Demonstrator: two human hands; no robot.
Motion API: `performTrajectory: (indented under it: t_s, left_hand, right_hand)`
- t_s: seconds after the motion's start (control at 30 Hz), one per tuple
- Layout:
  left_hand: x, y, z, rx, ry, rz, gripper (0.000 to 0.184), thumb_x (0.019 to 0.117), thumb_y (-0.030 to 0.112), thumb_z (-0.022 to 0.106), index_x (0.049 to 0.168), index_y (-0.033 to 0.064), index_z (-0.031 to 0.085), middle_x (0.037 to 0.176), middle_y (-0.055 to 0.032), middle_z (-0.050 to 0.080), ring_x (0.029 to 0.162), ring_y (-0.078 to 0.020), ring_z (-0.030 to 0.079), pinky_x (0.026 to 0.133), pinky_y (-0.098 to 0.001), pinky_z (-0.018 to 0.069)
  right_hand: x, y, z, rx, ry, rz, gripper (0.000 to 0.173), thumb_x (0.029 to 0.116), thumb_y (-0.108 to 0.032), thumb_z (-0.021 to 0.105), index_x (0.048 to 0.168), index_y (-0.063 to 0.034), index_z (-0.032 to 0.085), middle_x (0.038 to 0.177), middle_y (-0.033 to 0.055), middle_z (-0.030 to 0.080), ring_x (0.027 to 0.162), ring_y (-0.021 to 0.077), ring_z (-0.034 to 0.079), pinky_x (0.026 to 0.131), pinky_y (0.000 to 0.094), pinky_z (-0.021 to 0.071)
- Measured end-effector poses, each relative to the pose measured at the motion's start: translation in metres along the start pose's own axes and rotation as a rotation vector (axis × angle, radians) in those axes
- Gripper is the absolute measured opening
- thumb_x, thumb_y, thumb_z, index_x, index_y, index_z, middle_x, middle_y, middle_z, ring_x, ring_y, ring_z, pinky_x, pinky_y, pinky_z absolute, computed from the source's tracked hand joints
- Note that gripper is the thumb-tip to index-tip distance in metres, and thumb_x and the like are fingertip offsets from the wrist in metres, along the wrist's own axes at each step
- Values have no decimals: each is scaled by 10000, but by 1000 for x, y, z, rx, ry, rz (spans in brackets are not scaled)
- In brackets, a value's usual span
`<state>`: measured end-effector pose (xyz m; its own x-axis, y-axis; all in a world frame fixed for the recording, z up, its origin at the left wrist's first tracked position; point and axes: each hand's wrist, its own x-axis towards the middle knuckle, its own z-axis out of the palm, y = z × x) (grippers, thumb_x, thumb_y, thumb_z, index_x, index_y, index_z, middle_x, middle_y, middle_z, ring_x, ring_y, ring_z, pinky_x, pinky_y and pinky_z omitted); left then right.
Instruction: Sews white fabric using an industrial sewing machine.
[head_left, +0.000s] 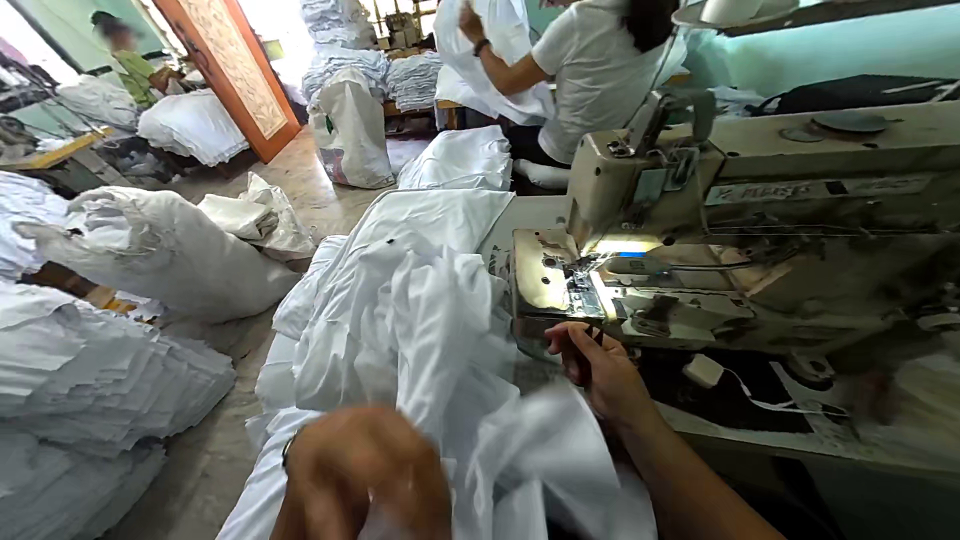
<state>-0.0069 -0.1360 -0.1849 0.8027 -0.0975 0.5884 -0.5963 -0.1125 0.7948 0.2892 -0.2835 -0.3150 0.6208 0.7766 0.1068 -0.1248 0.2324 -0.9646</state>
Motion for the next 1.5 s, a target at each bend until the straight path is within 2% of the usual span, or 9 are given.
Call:
performTrajectory:
  t_s: [0.2, 0.3, 0.53, 0.67, 0.87, 1.1, 1.27, 1.4, 1.5]
  left_hand:
    - [-44, -133, -69, 1100, 686, -631, 510, 970, 378, 667, 1365, 57, 629, 1340, -180, 623, 1122, -272, 662, 904, -429, 578]
    - [-66, -177, -68, 1400, 749, -691, 514, 1005, 434, 571, 1304, 31, 682, 1334, -198, 655, 1264, -371, 611, 1081, -551, 469]
    - [-73, -161, -84, 1114, 922, -597, 485, 996, 321, 624, 1364, 4, 612, 1426, -242, 548, 1052, -222, 690, 878, -367, 595]
    - [-90, -149, -119, 1026, 1237, -724, 671, 977, 202, 652, 1537, -36, 370, 1447, -296, 474, 864, -251, 674, 759, -404, 584]
    - [-68, -152, -124, 1264, 1012, -1085, 415, 1012, 320, 601, 1326, 54, 651, 1252, -193, 664, 1083, -345, 690, 941, -525, 558]
    - [-93, -155, -115, 1211, 1185, -641, 305, 1038, 191, 558, 1167, -53, 686, 1142, -228, 682, 1027, -309, 689, 944, -476, 555]
    - [-106, -123, -105, 488, 1416, -494, 339, 1092, 213, 452, 1264, -63, 548, 862, -79, 690, 635, -119, 673, 601, -314, 600]
    - [-121, -45, -73, 394, 1479, -161, 228, 1088, 150, 375, 1212, 109, 563, 865, 73, 718, 666, -56, 678, 609, -258, 601]
    - [-134, 50, -49, 697, 1402, 100, 277, 1075, 145, 408, 1309, 121, 554, 1141, 77, 718, 988, -62, 700, 857, -280, 600]
  right_hand:
    - [32, -14, 64, -341, -155, -306, 199, 1025, -166, 572, 1063, -35, 717, 936, -21, 719, 726, -13, 621, 636, 174, 524]
    - [71, -23, 107, -560, -256, -325, 235, 1006, -185, 608, 1150, -27, 706, 1054, 80, 706, 790, 91, 618, 713, 281, 529]
    - [169, 28, 146, -859, 20, 21, 647, 946, -138, 651, 1540, -54, 411, 1417, 305, 527, 1274, 464, 558, 1032, 622, 475]
    - [174, 52, 137, -899, 93, 150, 511, 972, -92, 566, 1475, -21, 508, 1384, 263, 577, 1301, 391, 557, 1095, 523, 450]
    - [171, 50, 136, -914, 84, 114, 303, 983, -170, 624, 1210, 23, 676, 1186, 249, 676, 1171, 380, 633, 1034, 551, 472]
    - [105, 44, 140, -751, -207, -368, 337, 998, -240, 631, 1206, 15, 701, 1095, 165, 707, 992, 232, 689, 921, 397, 566]
    - [31, -43, 122, -384, -548, -761, 191, 1007, -154, 635, 1094, -16, 734, 978, 52, 734, 876, 46, 682, 818, 226, 581]
    - [12, -116, 64, -273, -245, -908, 173, 1051, -240, 582, 1160, -224, 715, 1023, -150, 701, 816, -86, 620, 706, 113, 537]
    - [-2, -125, 53, -389, -292, -923, 138, 1030, -261, 621, 1127, -212, 706, 996, -121, 687, 864, -70, 622, 756, 114, 536]
